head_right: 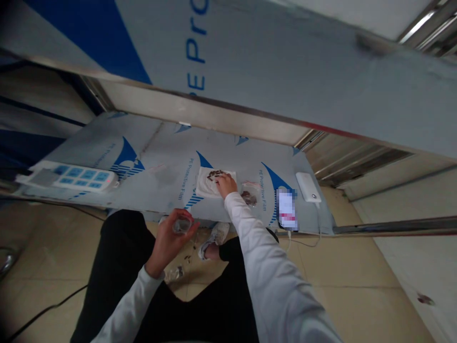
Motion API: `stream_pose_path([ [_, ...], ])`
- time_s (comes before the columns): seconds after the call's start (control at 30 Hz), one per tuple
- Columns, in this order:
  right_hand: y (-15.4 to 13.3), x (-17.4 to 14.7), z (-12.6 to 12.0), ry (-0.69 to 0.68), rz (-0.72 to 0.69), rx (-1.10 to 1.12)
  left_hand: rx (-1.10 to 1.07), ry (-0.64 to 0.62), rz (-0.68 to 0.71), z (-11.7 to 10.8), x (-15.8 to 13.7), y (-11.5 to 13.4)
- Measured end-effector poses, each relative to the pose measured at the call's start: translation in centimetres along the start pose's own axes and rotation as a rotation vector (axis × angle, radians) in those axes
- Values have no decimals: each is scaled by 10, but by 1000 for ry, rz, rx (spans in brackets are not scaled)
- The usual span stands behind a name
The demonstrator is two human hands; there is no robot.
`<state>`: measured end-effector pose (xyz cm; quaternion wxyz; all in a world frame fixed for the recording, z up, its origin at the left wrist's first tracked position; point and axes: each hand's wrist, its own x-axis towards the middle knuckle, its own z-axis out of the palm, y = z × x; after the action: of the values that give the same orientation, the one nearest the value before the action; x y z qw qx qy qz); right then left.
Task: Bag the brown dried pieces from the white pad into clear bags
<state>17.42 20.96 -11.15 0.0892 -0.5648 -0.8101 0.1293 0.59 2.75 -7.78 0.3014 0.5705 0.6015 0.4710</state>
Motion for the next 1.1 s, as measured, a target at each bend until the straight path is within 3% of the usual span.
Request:
stream_pose_path([
  [0.17, 0, 7, 11, 4, 12, -94, -26, 44, -48, -10, 4, -10],
  [0.47, -28, 25, 19, 12, 32, -173, -26, 44, -70, -13, 5, -17],
  [0.8, -27, 40, 6, -132, -129, -260, -20, 44, -69, -13, 5, -21],
  [1.1, -41, 55, -11, -147, -118, -223, 21, 35, -45, -14, 8, -18],
])
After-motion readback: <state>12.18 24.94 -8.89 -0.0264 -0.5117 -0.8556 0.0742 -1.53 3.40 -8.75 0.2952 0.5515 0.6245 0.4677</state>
